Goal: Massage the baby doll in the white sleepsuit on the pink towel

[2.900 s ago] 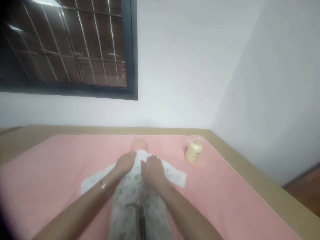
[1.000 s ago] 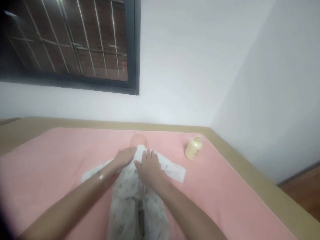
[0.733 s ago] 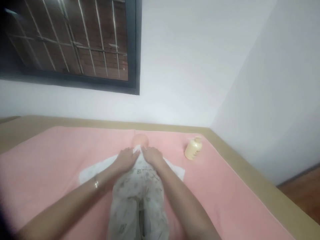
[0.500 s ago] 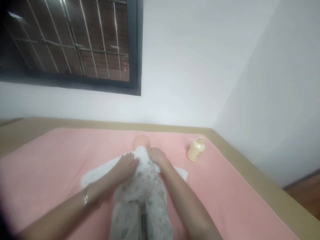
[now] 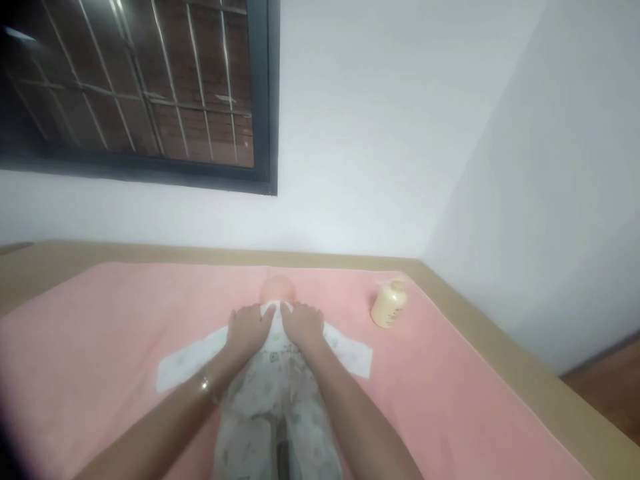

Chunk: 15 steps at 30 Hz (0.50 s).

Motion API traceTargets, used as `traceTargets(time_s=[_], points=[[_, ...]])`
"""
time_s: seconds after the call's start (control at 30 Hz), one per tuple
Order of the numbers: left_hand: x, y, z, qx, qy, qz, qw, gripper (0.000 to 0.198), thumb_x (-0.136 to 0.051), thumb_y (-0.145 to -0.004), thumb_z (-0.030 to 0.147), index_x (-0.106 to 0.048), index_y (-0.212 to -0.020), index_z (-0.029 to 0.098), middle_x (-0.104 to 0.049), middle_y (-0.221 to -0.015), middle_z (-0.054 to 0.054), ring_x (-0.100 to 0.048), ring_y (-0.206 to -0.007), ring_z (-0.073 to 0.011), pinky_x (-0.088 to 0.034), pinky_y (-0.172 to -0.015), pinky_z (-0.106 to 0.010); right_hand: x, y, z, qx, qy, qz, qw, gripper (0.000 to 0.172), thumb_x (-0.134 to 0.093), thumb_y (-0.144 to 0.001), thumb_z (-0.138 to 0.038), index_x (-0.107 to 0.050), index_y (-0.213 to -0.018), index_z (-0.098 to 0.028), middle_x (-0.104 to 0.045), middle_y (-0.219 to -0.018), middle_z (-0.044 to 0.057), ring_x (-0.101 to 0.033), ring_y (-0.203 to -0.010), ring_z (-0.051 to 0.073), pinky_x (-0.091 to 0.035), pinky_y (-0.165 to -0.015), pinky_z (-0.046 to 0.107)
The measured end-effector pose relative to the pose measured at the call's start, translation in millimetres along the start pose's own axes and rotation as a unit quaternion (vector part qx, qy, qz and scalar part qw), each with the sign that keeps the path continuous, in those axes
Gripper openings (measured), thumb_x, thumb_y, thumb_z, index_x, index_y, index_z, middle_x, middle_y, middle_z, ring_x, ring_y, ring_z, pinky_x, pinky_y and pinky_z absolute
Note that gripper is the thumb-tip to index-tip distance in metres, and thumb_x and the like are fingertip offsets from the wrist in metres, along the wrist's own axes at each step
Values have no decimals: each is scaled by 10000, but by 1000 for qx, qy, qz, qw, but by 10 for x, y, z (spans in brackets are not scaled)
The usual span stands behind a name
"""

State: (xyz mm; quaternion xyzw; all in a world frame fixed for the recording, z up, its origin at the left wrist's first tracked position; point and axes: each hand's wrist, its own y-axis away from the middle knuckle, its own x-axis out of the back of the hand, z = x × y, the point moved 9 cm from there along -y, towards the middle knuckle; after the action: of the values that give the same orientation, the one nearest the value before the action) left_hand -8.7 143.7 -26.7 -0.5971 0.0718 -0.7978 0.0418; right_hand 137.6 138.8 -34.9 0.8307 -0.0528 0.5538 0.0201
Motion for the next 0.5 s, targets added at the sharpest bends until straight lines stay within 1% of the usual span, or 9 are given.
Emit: traceTargets(time_s=[0.07,0.17,0.3,0.5], points=[[4,30,-5,5,0,-14,1000,693,-204,-902,626,-645,-1011,102,-671,-1052,-193,-594,-1031,-318,-331,-968,-449,-11,-22,14,-3,-3,-6,1000,627,-212,-941,-569,-651,-1040,-132,-671,-1034,174,-592,-1002,303,-374,-873,417],[-6,35,-6,3,6,-36,999,729,-170,-889,665,-635,-1012,117,-675,-1017,-182,-621,-962,-309,-405,-843,-390,-20,5,30,-13,-2,-2,1000,605,-236,-936,-565,-654,-1047,-141,-671,-1035,174,-593,-1001,304,-377,-849,399],[-53,-8,-19,-6,11,-40,999,706,-165,-887,666,-622,-1002,140,-676,-994,-158,-625,-937,-296,-416,-775,-353,-36,14,31,-14,-3,2,1000,595,-246,-936,-561,-657,-1046,-144,-673,-1027,175,-592,-999,314,-369,-851,416],[-133,-45,-47,-4,12,-37,999,624,-219,-887,641,-606,-977,160,-677,-980,-138,-622,-940,-294,-412,-778,-359,-84,-24,52,-16,7,5,1000,581,-239,-940,-544,-648,-1039,-143,-666,-1026,173,-591,-989,331,-370,-843,443]])
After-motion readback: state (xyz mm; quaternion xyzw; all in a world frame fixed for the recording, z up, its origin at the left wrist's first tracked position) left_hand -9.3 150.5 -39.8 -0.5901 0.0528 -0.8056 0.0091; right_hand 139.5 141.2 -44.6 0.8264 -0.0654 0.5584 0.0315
